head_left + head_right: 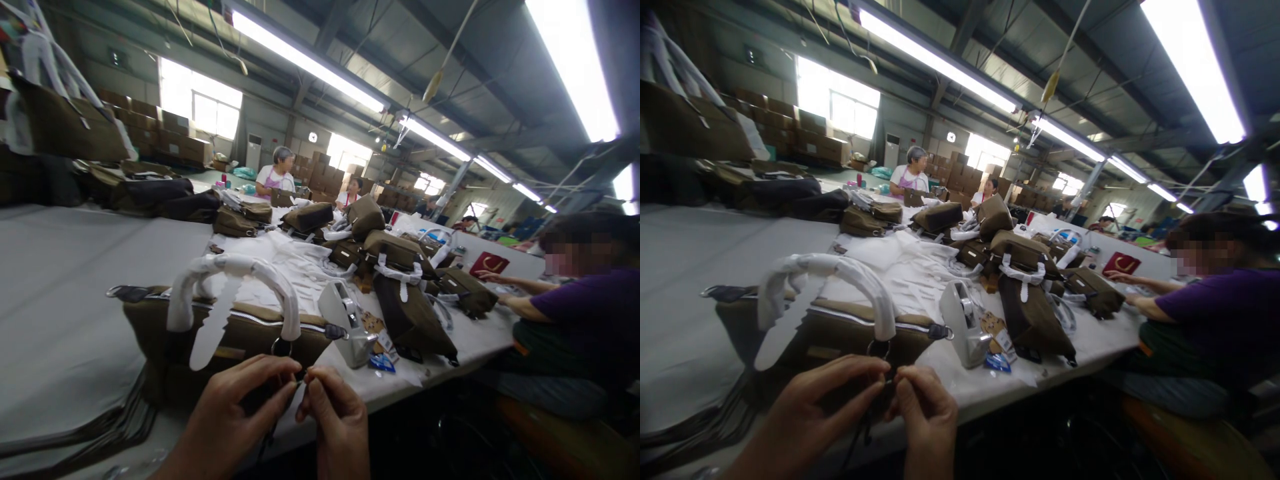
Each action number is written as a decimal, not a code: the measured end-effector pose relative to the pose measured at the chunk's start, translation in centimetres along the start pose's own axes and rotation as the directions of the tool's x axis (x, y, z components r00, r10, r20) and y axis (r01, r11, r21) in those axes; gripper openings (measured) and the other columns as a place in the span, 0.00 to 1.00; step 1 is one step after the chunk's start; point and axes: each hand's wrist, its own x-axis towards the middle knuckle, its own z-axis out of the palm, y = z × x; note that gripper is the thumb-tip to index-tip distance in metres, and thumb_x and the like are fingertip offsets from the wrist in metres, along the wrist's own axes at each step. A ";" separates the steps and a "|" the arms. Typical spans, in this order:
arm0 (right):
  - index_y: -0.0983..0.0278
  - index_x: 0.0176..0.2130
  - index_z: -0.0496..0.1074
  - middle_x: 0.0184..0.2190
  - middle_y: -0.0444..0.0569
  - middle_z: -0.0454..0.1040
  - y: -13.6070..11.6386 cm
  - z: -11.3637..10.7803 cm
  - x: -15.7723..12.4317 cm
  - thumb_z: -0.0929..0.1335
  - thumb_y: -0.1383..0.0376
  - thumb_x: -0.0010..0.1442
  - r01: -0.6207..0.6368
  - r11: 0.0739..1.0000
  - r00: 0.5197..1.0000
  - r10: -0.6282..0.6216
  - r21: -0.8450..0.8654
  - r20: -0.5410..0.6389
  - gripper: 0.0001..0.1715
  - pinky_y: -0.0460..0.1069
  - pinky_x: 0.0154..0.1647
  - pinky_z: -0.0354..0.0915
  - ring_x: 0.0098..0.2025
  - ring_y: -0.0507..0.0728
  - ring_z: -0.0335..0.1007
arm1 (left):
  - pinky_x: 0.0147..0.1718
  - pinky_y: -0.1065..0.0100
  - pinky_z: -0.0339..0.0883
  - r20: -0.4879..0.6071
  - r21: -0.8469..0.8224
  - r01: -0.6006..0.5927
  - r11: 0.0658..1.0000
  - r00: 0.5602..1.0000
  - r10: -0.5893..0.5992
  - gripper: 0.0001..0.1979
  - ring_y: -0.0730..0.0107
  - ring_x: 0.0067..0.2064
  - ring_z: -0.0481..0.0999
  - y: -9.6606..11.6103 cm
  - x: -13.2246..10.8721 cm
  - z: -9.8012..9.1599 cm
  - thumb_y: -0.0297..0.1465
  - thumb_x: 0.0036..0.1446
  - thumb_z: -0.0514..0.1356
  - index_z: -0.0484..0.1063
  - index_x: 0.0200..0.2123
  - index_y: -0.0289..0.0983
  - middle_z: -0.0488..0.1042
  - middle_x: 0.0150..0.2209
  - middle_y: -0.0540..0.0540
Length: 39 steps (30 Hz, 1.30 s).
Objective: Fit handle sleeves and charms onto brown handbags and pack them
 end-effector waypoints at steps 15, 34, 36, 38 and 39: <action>0.56 0.40 0.85 0.36 0.48 0.84 -0.4 -1.0 0.1 0.75 0.70 0.60 0.316 0.858 0.949 -0.289 -0.404 0.128 0.10 0.46 0.35 0.78 0.36 0.57 0.81 | 0.43 0.84 0.75 0.035 0.055 -0.010 0.998 0.999 0.008 0.13 0.76 0.41 0.85 -0.6 -0.7 -0.1 0.26 0.60 0.67 0.80 0.46 0.48 0.85 0.41 0.57; 0.58 0.39 0.84 0.33 0.47 0.82 -0.8 -0.9 0.2 0.75 0.69 0.61 0.295 0.870 0.955 -0.259 -0.396 0.143 0.07 0.45 0.36 0.77 0.34 0.55 0.80 | 0.41 0.86 0.75 0.010 0.051 -0.054 0.997 0.999 0.053 0.14 0.77 0.38 0.86 -0.3 -0.3 -0.4 0.25 0.57 0.68 0.81 0.45 0.48 0.86 0.39 0.57; 0.58 0.39 0.84 0.33 0.47 0.82 -0.7 -0.7 0.1 0.74 0.69 0.62 0.291 0.873 0.955 -0.245 -0.392 0.164 0.07 0.46 0.36 0.76 0.34 0.55 0.80 | 0.41 0.86 0.74 -0.011 0.034 -0.067 0.997 0.998 0.067 0.15 0.77 0.37 0.86 -0.2 -0.2 -0.3 0.24 0.56 0.68 0.81 0.45 0.48 0.86 0.39 0.58; 0.58 0.39 0.84 0.33 0.47 0.82 -0.8 -0.5 0.0 0.75 0.68 0.62 0.275 0.879 0.960 -0.229 -0.389 0.162 0.06 0.46 0.36 0.76 0.34 0.55 0.79 | 0.41 0.86 0.74 -0.005 0.029 -0.069 0.997 0.998 0.069 0.16 0.77 0.38 0.86 -0.2 -0.2 -0.4 0.24 0.56 0.68 0.81 0.45 0.48 0.86 0.39 0.58; 0.58 0.39 0.84 0.33 0.47 0.82 -0.9 -0.3 -0.1 0.75 0.67 0.62 0.266 0.884 0.963 -0.226 -0.385 0.146 0.06 0.46 0.36 0.76 0.34 0.55 0.79 | 0.41 0.86 0.74 0.000 0.028 -0.068 0.997 0.998 0.068 0.15 0.77 0.38 0.86 -0.2 -0.2 -0.4 0.24 0.56 0.68 0.81 0.45 0.48 0.86 0.39 0.58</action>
